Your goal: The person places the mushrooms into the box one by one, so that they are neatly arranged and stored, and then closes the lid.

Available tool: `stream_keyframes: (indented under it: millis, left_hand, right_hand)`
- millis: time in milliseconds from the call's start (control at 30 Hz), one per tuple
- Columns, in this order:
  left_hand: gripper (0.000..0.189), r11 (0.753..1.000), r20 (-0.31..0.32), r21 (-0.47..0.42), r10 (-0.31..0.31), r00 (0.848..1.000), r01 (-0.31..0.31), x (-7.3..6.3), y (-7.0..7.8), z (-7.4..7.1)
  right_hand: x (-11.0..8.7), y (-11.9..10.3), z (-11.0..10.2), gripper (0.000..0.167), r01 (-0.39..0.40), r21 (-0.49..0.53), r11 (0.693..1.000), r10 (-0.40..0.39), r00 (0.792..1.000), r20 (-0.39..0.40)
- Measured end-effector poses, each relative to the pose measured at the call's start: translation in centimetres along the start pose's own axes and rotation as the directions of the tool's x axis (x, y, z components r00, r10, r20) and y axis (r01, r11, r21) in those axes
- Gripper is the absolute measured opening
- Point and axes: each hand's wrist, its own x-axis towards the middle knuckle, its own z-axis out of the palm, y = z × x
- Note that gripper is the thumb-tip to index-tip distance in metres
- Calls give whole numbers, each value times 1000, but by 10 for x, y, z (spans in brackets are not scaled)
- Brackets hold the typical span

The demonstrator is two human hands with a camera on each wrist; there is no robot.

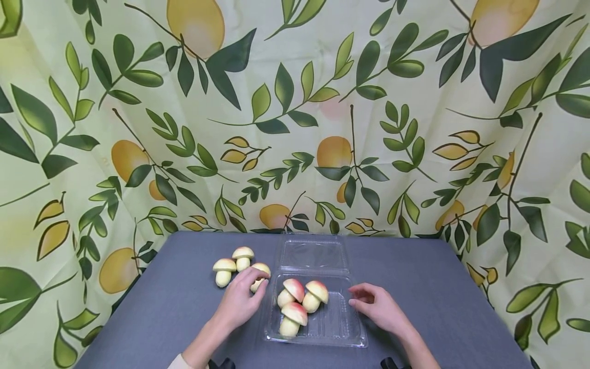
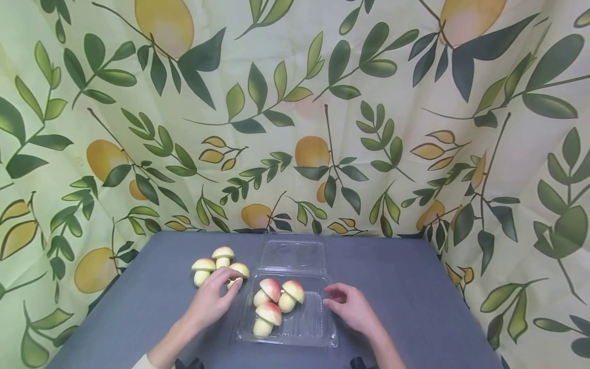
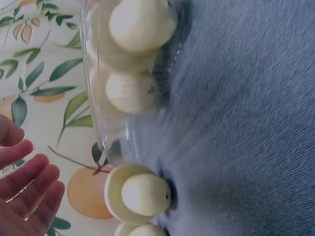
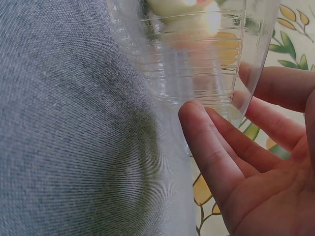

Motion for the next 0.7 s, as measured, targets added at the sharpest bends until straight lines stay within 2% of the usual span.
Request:
stream_keyframes:
  millis: [267,467,700]
  left_hand:
    - [15,997,-19,61,-37,999,38,9,-18,-5]
    - [14,997,-32,32,-69,997,70,15,-31,-2]
    - [16,988,-27,-31,-154,988,153,19,-42,11]
  right_hand:
    - [-1,0,0,31,-2,0,1000,2,1000,12]
    - [-1,0,-1,32,11,6,1000,-11,1000,18]
    - [-1,2,-2,32,4,5,1000,-4,1000,13]
